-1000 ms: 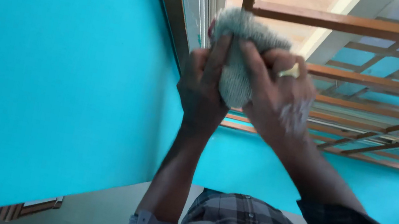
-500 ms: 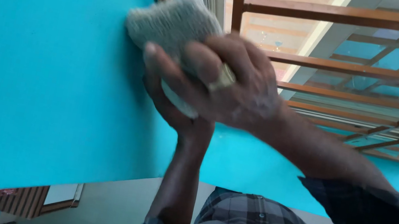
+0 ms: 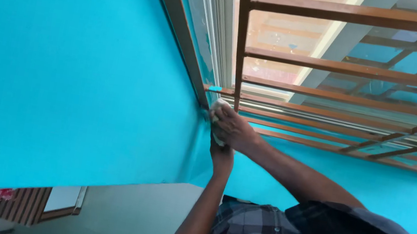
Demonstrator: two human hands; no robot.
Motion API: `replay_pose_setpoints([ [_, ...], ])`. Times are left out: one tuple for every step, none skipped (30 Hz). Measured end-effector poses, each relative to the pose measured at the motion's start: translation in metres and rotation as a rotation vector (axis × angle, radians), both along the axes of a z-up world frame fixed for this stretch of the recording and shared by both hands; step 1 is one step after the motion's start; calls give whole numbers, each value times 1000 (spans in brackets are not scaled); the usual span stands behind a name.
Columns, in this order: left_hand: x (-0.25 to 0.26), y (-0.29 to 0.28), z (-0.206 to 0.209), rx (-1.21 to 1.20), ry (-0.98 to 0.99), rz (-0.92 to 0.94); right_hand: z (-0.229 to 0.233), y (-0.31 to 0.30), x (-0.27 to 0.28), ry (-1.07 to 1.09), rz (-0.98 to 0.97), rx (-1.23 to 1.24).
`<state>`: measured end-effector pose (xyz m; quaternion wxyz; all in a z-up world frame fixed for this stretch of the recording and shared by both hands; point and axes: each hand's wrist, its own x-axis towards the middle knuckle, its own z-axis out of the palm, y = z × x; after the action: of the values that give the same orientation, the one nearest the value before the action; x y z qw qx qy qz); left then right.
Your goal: The person wipes a large glass window with a cloth, moving the cloth across the surface in repeated strokes. The person occasionally adjusts the cloth in their hands while continuing to wipe the window.
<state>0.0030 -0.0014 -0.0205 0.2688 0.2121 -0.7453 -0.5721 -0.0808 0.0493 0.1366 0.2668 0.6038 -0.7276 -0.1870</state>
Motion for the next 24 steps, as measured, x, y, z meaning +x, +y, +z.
replay_pose_setpoints([
  [4, -2, -13, -62, -97, -51, -18, 5, -1, -43, -39, 79],
  [6, -1, -17, -115, -199, -84, -28, 12, 4, -91, -61, 167],
  [5, 3, -14, 134, -185, -84, -29, 15, 5, -139, -83, 254],
  [11, 7, -8, 379, -176, -83, -25, 16, 8, -206, -68, 242],
  [18, 11, 3, 623, -163, -83, -14, 20, 12, -273, -53, 230],
  [18, 12, 23, 567, 69, -92, 7, 25, 14, -332, -50, 211],
  [18, 14, 47, 507, 300, -106, 33, 30, 20, -285, 26, 24],
  [20, 20, 75, 447, 528, -121, 60, 37, 29, -236, 100, -159],
  [19, 18, 107, 140, 482, -35, 90, 43, 32, -160, 115, -231],
  [23, 10, 140, -167, 415, 56, 118, 50, 37, -97, 131, -302],
  [27, 7, 174, -250, 444, 54, 144, 60, 40, -56, 145, -391],
  [23, 1, 209, -341, 486, 42, 171, 67, 39, -1, 153, -487],
  [20, -4, 244, -516, 494, 87, 196, 69, 36, 71, 179, -555],
  [16, -6, 275, -688, 499, 131, 218, 71, 32, 142, 203, -620],
  [10, -7, 304, -657, 514, 133, 237, 73, 27, 152, 200, -643],
  [3, -5, 328, -625, 532, 132, 253, 77, 23, 165, 194, -667],
  [1, 1, 347, -607, 508, 112, 265, 84, 22, 150, 148, -664],
  [-3, 6, 365, -590, 490, 89, 276, 90, 21, 141, 100, -662],
  [-8, 11, 381, -574, 472, 67, 284, 96, 19, 132, 52, -661],
  [-12, 17, 393, -677, 519, 48, 290, 105, 17, 130, -18, -658],
  [-16, 23, 402, -779, 566, 27, 294, 118, 16, 128, -88, -655],
  [-20, 31, 407, -878, 613, 11, 296, 132, 14, 128, -153, -649],
  [-23, 39, 410, -886, 544, -33, 296, 146, 16, 121, -192, -679],
  [-25, 52, 412, -889, 475, -83, 295, 163, 21, 110, -235, -706],
])
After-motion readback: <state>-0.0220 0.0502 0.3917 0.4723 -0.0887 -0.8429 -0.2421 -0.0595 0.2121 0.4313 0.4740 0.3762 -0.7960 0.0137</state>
